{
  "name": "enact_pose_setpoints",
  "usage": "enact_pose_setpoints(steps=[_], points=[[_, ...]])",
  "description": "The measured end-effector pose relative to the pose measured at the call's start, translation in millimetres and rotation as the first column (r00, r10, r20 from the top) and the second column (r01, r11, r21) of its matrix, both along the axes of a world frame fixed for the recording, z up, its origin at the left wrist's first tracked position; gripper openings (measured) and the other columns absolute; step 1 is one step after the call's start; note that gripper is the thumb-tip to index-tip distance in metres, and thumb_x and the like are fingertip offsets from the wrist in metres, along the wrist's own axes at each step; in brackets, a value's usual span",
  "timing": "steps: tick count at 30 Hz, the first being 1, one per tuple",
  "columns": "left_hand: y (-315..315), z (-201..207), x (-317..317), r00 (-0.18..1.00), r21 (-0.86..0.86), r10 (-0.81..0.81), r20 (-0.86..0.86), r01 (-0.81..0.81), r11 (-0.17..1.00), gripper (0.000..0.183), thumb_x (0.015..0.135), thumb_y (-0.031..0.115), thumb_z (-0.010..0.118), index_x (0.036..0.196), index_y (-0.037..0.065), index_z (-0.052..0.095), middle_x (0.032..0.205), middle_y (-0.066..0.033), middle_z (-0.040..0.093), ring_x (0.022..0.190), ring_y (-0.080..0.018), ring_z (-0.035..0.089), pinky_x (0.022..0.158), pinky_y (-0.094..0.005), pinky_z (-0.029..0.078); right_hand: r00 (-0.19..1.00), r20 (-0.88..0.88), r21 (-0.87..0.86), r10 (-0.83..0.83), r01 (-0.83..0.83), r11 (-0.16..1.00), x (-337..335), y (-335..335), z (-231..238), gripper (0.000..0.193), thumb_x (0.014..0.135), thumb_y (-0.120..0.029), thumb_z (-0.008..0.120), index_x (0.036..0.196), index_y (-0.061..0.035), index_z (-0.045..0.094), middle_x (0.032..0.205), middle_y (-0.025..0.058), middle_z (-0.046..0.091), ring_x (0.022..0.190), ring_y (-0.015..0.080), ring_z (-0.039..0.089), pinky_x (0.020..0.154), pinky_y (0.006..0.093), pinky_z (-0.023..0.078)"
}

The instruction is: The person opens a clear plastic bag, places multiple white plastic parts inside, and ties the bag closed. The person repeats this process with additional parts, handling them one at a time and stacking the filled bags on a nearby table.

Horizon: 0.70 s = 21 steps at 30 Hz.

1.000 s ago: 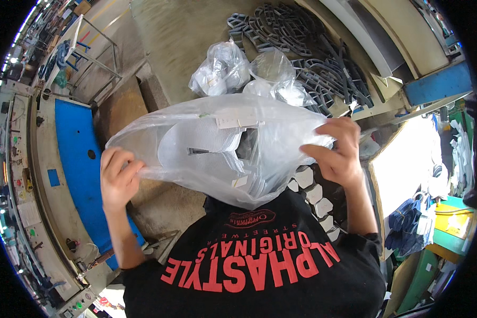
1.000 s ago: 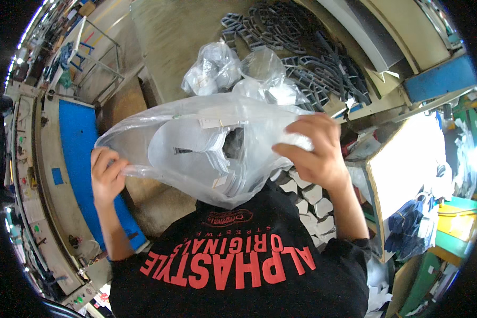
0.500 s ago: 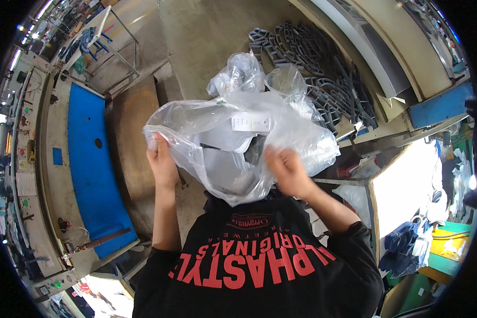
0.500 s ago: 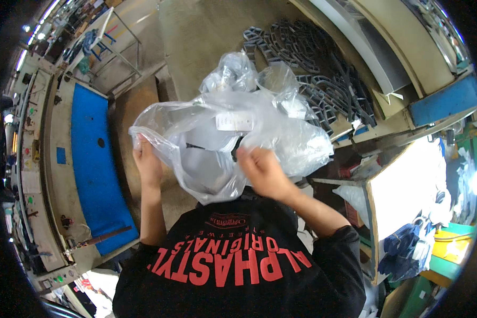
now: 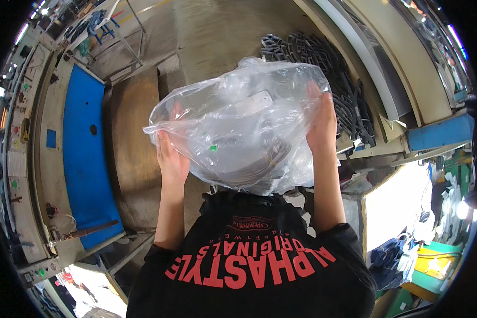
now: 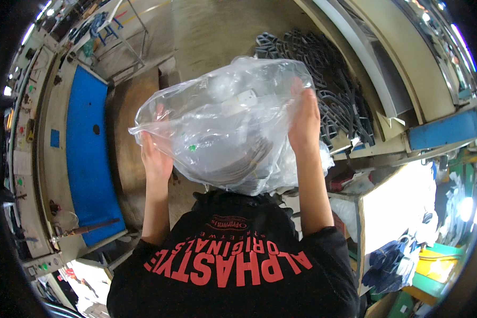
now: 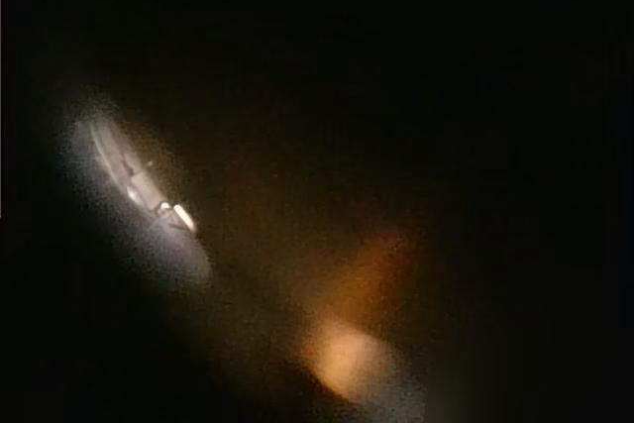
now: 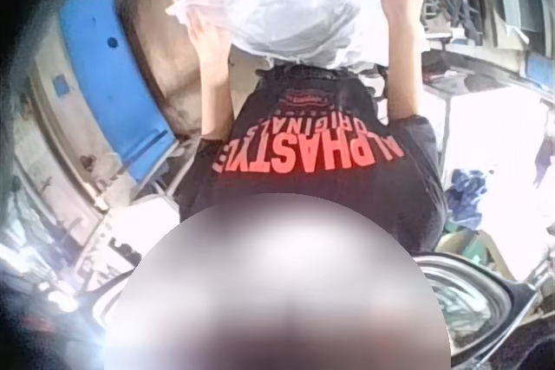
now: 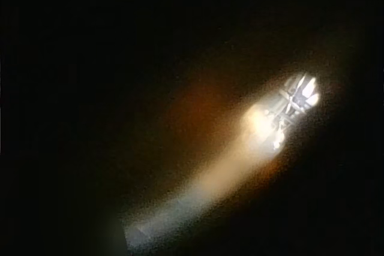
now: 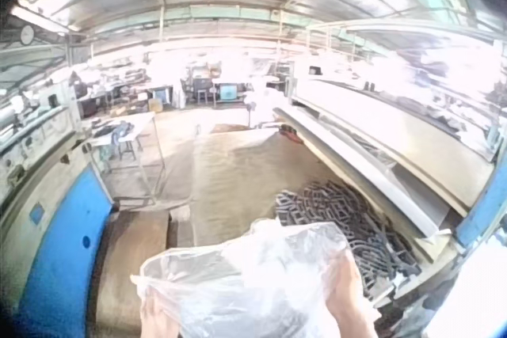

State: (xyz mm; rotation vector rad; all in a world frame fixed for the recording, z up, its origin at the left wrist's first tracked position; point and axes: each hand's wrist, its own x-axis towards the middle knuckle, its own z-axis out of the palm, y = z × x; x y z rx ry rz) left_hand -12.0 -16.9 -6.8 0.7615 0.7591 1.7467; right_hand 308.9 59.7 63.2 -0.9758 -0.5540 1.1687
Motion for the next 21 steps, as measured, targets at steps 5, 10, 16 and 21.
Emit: enact_pose_setpoints(steps=[5, 10, 16, 21], points=[[15, -21, -6, 0.989, 0.056, 0.095, 0.116, -0.102, 0.993, 0.059, 0.116, 0.044, 0.037, 0.158, 0.003, 0.035, 0.156, -0.0183, 0.051, 0.145, -0.0304, 0.047, 0.122, -0.0486, 0.037, 0.831, -0.517, 0.2, 0.208, -0.12, 0.972, -5, 10, -9, 0.04, 0.116, -0.042, 0.041, 0.106, -0.0104, 0.062, 0.084, -0.0014, 0.051, 0.083, 0.0195, 0.054, 0.086, 0.0355, 0.047], [5, -20, 21, 0.968, 0.187, -0.236, 0.089, 0.217, 0.958, 0.034, 0.111, 0.029, 0.056, 0.133, 0.005, 0.049, 0.11, -0.007, 0.059, 0.116, -0.0203, 0.058, 0.107, -0.0386, 0.045, 0.772, 0.311, 0.037, 0.555, -0.593, 0.804, -42, -7, -12, 0.036, 0.114, -0.038, 0.047, 0.097, -0.0084, 0.06, 0.081, 0.0014, 0.055, 0.08, 0.0179, 0.056, 0.075, 0.0365, 0.048], [-12, -1, 79, 0.785, 0.067, -0.032, -0.618, 0.093, 0.993, 0.031, 0.102, 0.006, 0.068, 0.129, 0.004, 0.051, 0.11, -0.0046, 0.062, 0.113, -0.0163, 0.06, 0.1, -0.0318, 0.047, 0.482, 0.441, -0.192, 0.757, -0.773, 0.604, -92, -38, -10, 0.05, 0.111, -0.048, 0.048, 0.12, -0.001, 0.061, 0.096, 0.0076, 0.063, 0.083, 0.0172, 0.055, 0.078, 0.0342, 0.049], [-14, 4, 45, 0.624, -0.109, -0.056, -0.779, -0.047, 0.993, 0.028, 0.101, 0.009, 0.07, 0.124, 0.004, 0.056, 0.114, -0.0066, 0.064, 0.109, -0.0162, 0.062, 0.094, -0.0319, 0.05, 0.419, 0.779, -0.106, 0.467, -0.646, 0.756, -47, -44, 10, 0.018, 0.104, -0.02, 0.066, 0.104, -0.0046, 0.056, 0.098, 0.0073, 0.056, 0.093, 0.0164, 0.052, 0.086, 0.0321, 0.046]])
